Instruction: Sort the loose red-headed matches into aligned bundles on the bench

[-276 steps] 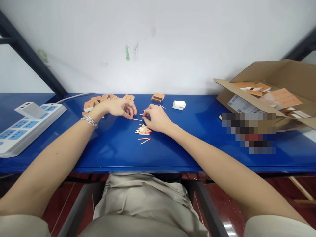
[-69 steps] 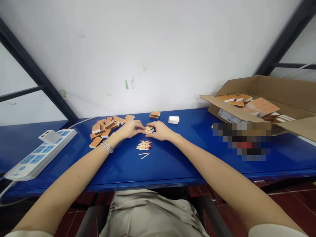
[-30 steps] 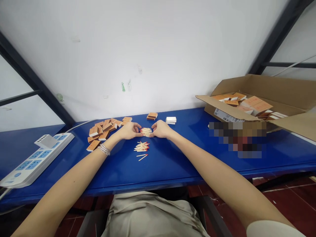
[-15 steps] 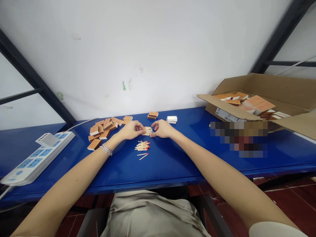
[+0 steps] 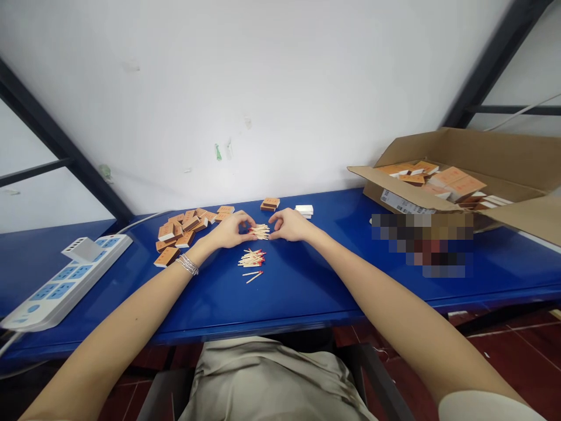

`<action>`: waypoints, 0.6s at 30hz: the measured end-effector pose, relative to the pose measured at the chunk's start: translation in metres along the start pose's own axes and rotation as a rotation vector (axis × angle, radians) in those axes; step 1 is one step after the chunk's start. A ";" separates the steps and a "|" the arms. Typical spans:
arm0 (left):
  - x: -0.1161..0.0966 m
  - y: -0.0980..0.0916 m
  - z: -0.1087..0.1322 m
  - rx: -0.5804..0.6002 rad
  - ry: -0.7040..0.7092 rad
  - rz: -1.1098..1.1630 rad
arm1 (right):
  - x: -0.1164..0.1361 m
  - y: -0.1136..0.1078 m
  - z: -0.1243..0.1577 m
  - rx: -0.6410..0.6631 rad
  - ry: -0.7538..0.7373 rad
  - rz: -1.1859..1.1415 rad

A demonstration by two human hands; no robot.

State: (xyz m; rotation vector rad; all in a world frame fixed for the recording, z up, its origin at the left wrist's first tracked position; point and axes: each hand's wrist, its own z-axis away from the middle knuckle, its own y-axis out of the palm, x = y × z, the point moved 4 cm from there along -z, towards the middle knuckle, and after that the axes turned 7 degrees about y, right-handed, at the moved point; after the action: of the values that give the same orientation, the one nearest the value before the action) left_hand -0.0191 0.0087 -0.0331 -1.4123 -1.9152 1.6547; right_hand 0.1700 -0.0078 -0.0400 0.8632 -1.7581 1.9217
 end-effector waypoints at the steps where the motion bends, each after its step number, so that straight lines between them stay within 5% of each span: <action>1: -0.002 0.000 0.000 0.001 0.014 -0.008 | -0.001 -0.002 0.000 0.008 0.008 0.010; 5: -0.009 -0.007 0.001 0.050 0.041 -0.032 | 0.003 -0.004 0.008 0.088 -0.037 0.026; 11: -0.019 -0.029 0.012 0.322 -0.063 0.014 | 0.033 0.009 0.044 0.299 -0.302 0.119; 18: -0.013 -0.022 0.016 0.068 0.101 -0.123 | 0.048 0.029 0.053 0.233 -0.483 0.185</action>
State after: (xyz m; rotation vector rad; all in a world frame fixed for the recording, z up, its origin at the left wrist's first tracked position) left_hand -0.0349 -0.0094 -0.0142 -1.2984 -1.8334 1.5473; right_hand 0.1251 -0.0695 -0.0285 1.3868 -1.9552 2.2059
